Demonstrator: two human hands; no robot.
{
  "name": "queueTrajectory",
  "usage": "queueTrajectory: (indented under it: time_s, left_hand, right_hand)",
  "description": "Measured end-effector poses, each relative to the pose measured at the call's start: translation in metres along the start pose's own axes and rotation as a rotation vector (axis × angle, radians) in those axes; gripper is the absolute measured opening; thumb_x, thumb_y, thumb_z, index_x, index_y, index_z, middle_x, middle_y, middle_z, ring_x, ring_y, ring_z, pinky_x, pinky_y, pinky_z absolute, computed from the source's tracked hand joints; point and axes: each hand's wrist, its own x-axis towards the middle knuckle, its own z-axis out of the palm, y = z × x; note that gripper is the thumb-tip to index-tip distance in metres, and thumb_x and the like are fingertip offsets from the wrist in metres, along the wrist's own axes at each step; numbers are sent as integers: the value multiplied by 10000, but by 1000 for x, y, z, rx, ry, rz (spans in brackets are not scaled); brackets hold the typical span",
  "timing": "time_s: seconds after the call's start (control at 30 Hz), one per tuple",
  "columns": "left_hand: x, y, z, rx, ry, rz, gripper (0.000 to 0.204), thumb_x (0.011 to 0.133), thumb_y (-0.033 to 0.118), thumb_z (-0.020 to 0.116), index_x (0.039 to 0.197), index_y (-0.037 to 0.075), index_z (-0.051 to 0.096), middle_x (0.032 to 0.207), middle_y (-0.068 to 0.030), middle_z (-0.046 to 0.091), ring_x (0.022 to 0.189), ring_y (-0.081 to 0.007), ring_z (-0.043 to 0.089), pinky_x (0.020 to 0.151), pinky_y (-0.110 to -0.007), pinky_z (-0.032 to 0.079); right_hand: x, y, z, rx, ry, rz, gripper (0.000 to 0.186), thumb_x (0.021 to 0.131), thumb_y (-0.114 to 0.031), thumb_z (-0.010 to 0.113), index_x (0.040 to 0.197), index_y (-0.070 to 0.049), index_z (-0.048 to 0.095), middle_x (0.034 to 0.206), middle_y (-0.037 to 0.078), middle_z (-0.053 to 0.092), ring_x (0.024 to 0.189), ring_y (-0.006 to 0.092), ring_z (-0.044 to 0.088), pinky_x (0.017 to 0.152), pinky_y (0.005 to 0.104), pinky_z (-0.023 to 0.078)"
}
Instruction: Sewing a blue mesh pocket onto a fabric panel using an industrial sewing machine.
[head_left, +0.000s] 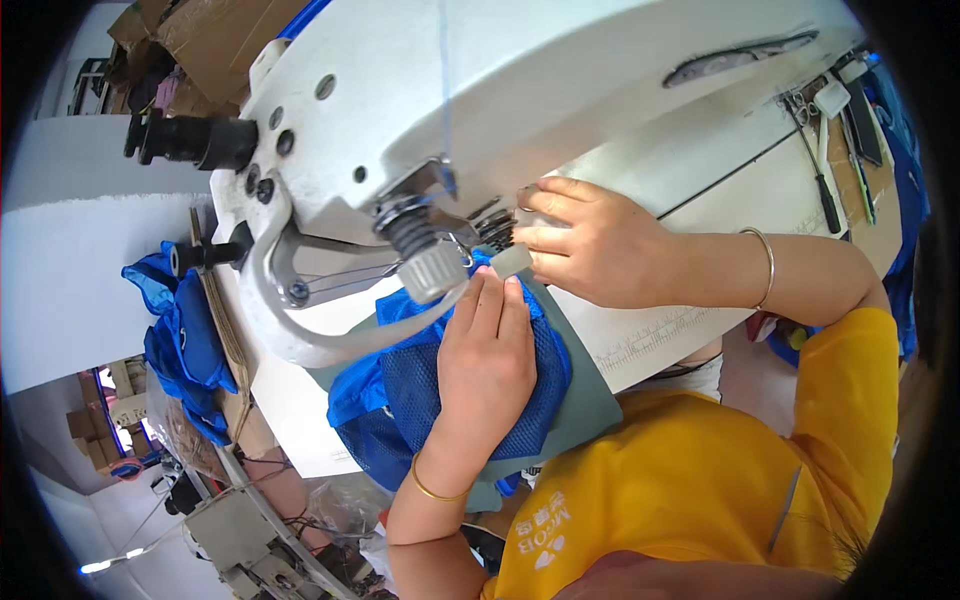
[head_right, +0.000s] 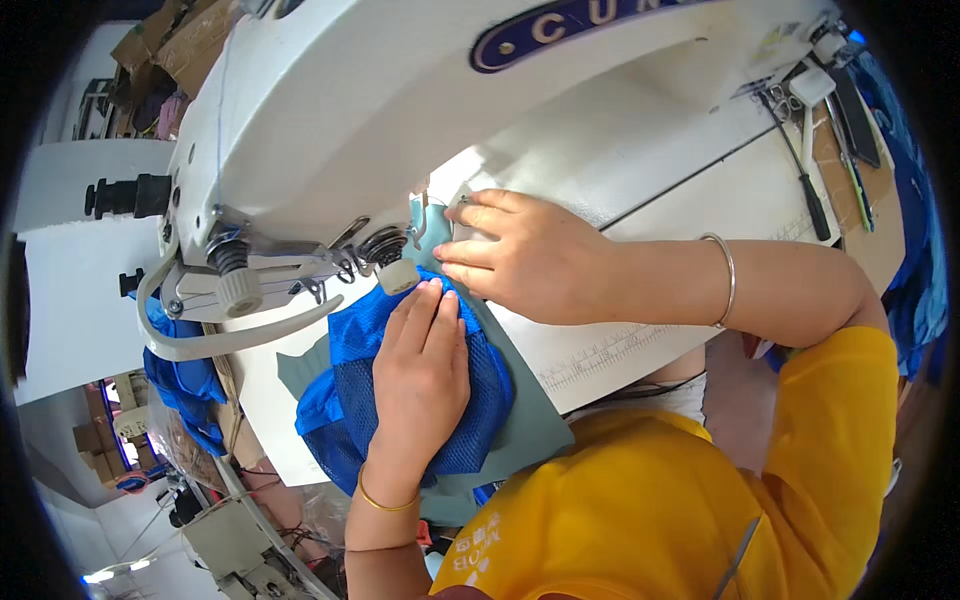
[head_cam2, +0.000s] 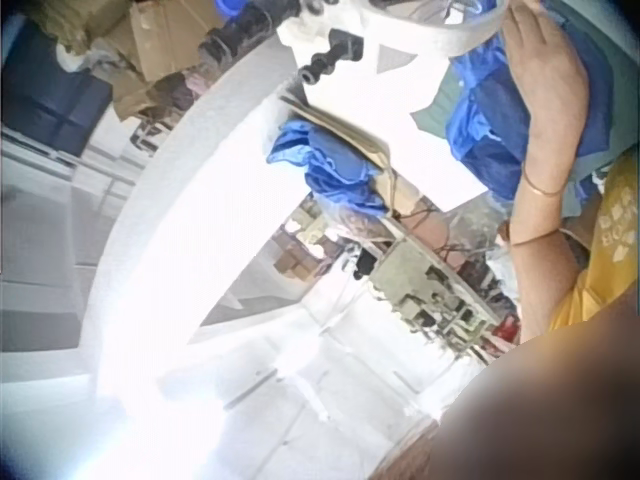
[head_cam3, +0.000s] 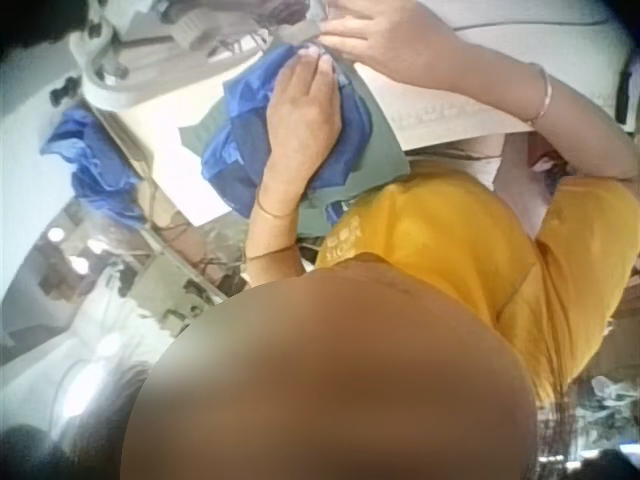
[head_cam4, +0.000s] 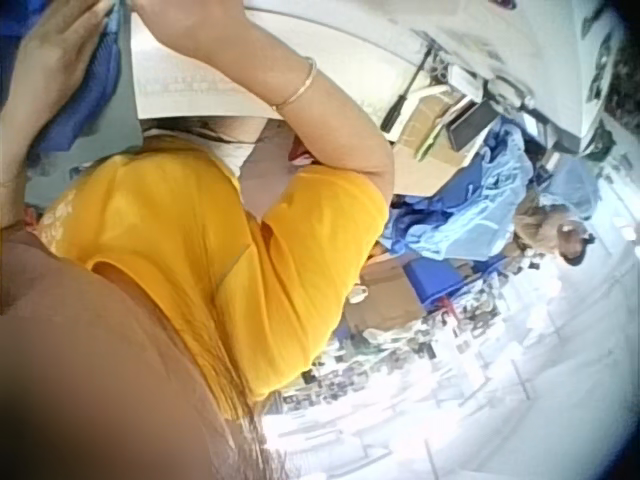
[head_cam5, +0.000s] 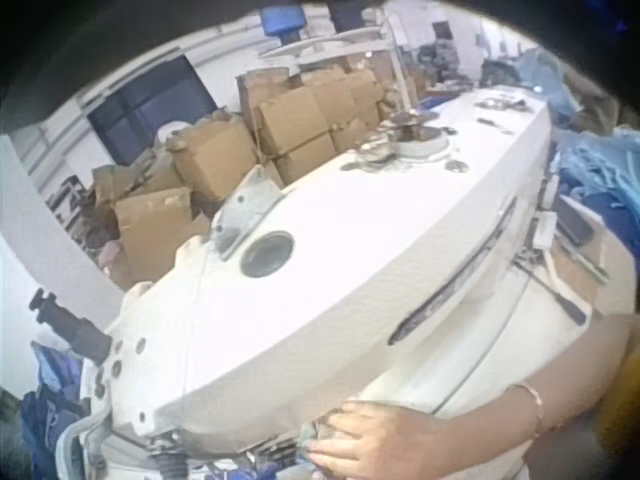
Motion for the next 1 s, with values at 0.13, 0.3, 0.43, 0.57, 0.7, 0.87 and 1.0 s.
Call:
queueTrajectory:
  time_s: [0.13, 0.3, 0.43, 0.57, 0.7, 0.87, 1.0]
  left_hand:
    - [8, -10, -4, 8, -51, -42, 278, 851, 13, 679, 1117, -63, 657, 1127, -228, 645, 1033, -388, 635, 891, -445, 540]
    - [19, -28, -2, -62, -46, -18, 212, 854, 33, 679, 1050, -45, 652, 1055, -236, 640, 931, -424, 636, 868, -445, 537]
    - [17, -39, 4, 29, 18, 26, 242, 821, 45, 704, 1040, -44, 653, 989, -219, 649, 912, -416, 641, 838, -475, 531]
    - [24, -43, -2, -109, 37, 41, 247, 823, 57, 698, 1053, -30, 674, 925, -232, 659, 868, -387, 665, 747, -452, 554]
    - [25, -43, 5, -16, -8, -25, 170, 791, 41, 650, 955, -2, 664, 840, -179, 630, 768, -336, 646, 688, -432, 533]
    - [26, -45, 0, -25, -98, -53, 257, 804, 50, 701, 1049, -26, 676, 897, -226, 659, 824, -360, 674, 675, -437, 557]
    - [18, -48, 6, -30, 82, 87, 263, 802, 45, 705, 1050, -37, 681, 952, -229, 673, 912, -401, 640, 770, -471, 543]
  right_hand:
    - [11, 6, -3, 5, -77, 51, 321, 809, -246, 712, 1097, -105, 730, 1134, -3, 697, 1167, 240, 609, 1072, 431, 441]
    - [13, 12, 7, -68, -14, 57, 284, 822, -254, 708, 1056, -95, 730, 1087, -13, 698, 985, 221, 651, 887, 358, 488]
    - [16, 10, 6, -33, 2, 79, 219, 820, -249, 708, 977, -96, 713, 1020, -11, 693, 913, 218, 643, 833, 357, 478]
    - [19, 11, 2, -23, 17, 112, 129, 810, -227, 708, 822, -103, 673, 913, 3, 680, 786, 214, 624, 741, 360, 463]
    - [17, 18, 8, -72, -44, 73, 133, 805, -218, 698, 756, -103, 652, 890, 30, 685, 743, 218, 632, 709, 363, 466]
    - [19, 12, 2, -59, -77, 124, 166, 828, -247, 698, 813, -83, 678, 940, 21, 695, 820, 231, 640, 778, 369, 471]
    - [23, 9, 8, -17, -42, 192, 213, 850, -266, 696, 918, -64, 693, 1034, 9, 690, 932, 239, 631, 869, 377, 465]
